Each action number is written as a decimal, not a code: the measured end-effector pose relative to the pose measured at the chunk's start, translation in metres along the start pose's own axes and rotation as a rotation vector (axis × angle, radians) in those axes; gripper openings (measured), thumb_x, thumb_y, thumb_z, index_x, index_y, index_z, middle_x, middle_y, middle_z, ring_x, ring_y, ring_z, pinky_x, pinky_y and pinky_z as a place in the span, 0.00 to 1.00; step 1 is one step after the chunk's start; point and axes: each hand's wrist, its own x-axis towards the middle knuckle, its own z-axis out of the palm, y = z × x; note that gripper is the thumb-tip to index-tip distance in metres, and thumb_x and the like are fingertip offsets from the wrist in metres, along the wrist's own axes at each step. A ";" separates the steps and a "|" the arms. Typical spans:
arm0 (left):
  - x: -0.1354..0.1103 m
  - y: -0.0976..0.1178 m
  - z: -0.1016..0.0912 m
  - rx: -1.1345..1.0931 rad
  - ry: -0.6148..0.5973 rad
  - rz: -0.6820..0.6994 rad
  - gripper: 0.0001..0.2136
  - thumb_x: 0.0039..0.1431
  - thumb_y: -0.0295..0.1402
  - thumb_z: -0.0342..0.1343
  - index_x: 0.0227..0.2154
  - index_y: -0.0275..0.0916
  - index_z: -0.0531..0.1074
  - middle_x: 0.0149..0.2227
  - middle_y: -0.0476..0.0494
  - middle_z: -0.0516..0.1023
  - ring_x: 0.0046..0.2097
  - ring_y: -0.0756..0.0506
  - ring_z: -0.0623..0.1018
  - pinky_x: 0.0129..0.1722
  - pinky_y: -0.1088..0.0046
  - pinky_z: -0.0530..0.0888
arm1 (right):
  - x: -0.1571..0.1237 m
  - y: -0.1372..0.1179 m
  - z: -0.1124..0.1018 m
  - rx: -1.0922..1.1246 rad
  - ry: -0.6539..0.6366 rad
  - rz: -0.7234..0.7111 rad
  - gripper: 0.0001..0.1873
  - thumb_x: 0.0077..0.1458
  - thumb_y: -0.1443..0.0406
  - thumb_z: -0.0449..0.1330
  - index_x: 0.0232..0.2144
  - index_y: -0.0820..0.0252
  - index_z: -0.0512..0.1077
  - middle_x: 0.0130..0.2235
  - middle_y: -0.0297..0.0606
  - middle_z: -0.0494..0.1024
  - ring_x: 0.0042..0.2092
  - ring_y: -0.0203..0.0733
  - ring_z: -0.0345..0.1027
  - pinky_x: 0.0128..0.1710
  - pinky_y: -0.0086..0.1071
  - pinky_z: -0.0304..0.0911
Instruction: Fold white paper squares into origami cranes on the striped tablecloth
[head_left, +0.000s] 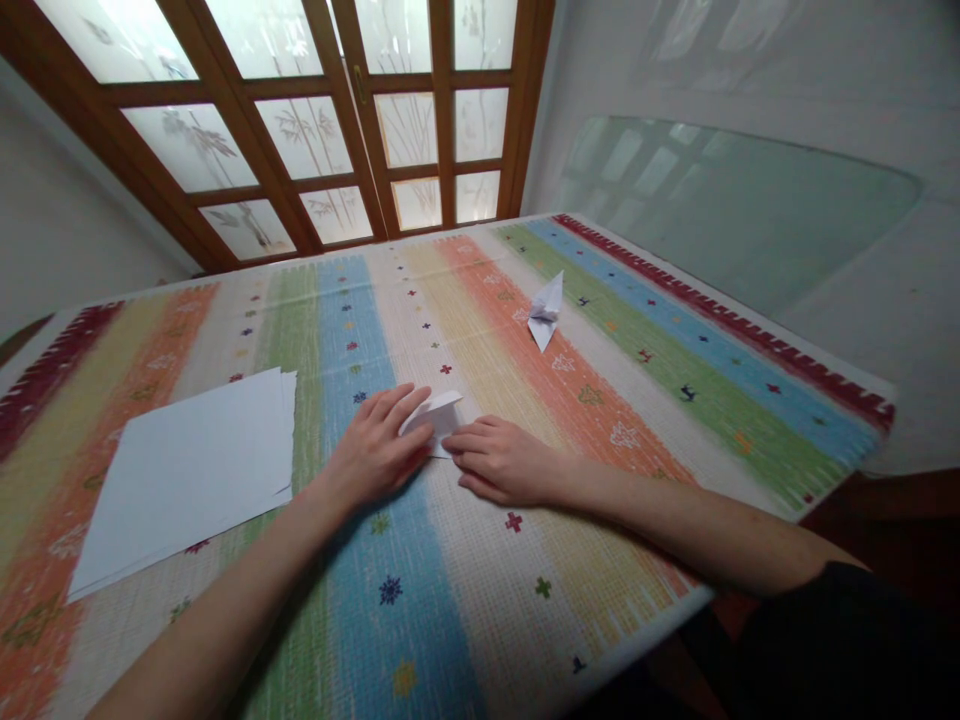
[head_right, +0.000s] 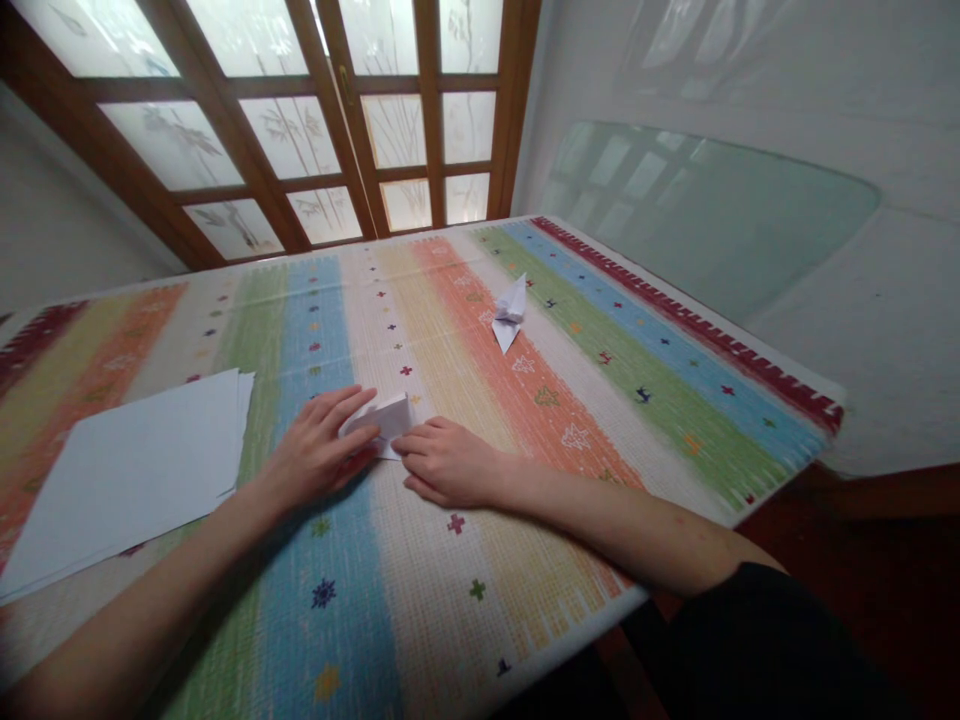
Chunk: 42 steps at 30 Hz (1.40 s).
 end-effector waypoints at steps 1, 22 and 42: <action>0.003 -0.003 -0.006 0.020 -0.050 0.044 0.06 0.60 0.32 0.57 0.39 0.42 0.74 0.60 0.36 0.69 0.62 0.33 0.67 0.58 0.49 0.66 | 0.002 0.000 -0.001 -0.020 -0.015 -0.005 0.11 0.62 0.65 0.55 0.42 0.66 0.74 0.49 0.47 0.77 0.49 0.46 0.70 0.49 0.42 0.61; 0.048 -0.037 -0.052 0.102 -0.285 0.023 0.08 0.46 0.35 0.71 0.30 0.44 0.79 0.60 0.41 0.68 0.62 0.29 0.64 0.60 0.39 0.58 | 0.007 0.002 0.004 -0.082 -0.023 -0.030 0.11 0.64 0.64 0.54 0.39 0.66 0.73 0.45 0.45 0.79 0.48 0.45 0.72 0.47 0.39 0.62; 0.052 -0.021 -0.040 -0.016 -0.096 -0.240 0.09 0.58 0.32 0.58 0.42 0.40 0.73 0.50 0.38 0.77 0.52 0.36 0.75 0.53 0.52 0.67 | 0.006 0.000 0.003 -0.063 -0.028 -0.004 0.11 0.65 0.64 0.53 0.38 0.64 0.72 0.46 0.44 0.79 0.49 0.44 0.71 0.47 0.38 0.62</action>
